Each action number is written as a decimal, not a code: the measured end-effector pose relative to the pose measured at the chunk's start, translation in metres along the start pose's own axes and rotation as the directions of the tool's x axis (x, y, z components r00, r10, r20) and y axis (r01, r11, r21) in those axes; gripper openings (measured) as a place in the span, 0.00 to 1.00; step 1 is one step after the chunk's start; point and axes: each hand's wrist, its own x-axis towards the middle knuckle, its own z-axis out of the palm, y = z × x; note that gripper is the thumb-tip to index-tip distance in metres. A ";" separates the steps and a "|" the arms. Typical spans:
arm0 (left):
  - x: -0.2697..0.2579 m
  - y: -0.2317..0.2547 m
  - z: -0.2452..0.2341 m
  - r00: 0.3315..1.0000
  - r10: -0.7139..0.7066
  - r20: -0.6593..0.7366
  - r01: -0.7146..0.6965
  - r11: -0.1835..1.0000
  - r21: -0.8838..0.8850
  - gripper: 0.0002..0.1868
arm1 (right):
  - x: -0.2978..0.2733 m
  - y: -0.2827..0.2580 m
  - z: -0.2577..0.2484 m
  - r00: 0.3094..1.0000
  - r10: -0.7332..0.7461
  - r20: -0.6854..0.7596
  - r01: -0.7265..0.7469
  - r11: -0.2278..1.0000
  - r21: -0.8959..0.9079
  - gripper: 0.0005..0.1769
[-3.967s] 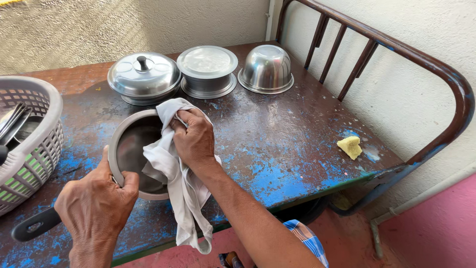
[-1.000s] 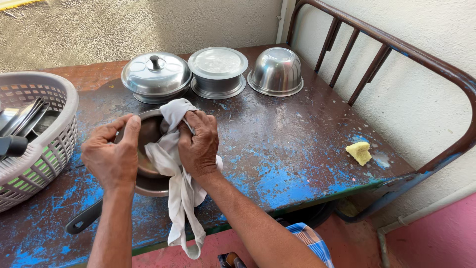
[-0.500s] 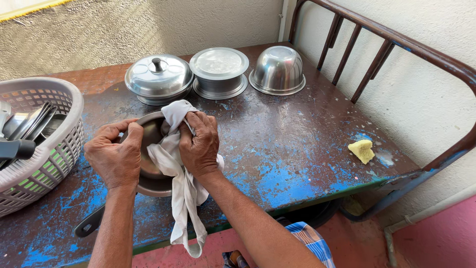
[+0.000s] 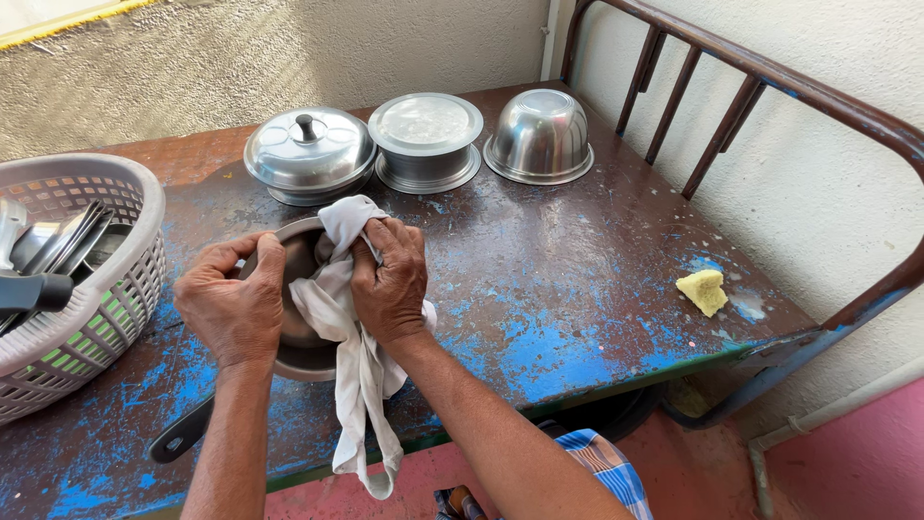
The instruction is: The person wipes the inside and outside of several metal pots and bowls with a white cloth.
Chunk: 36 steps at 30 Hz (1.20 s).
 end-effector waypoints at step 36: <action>-0.007 -0.018 0.000 0.995 0.097 -0.027 -0.094 0.990 0.102 0.12 | 0.004 -0.011 -0.008 1.000 -0.016 0.013 0.016 1.000 0.009 0.11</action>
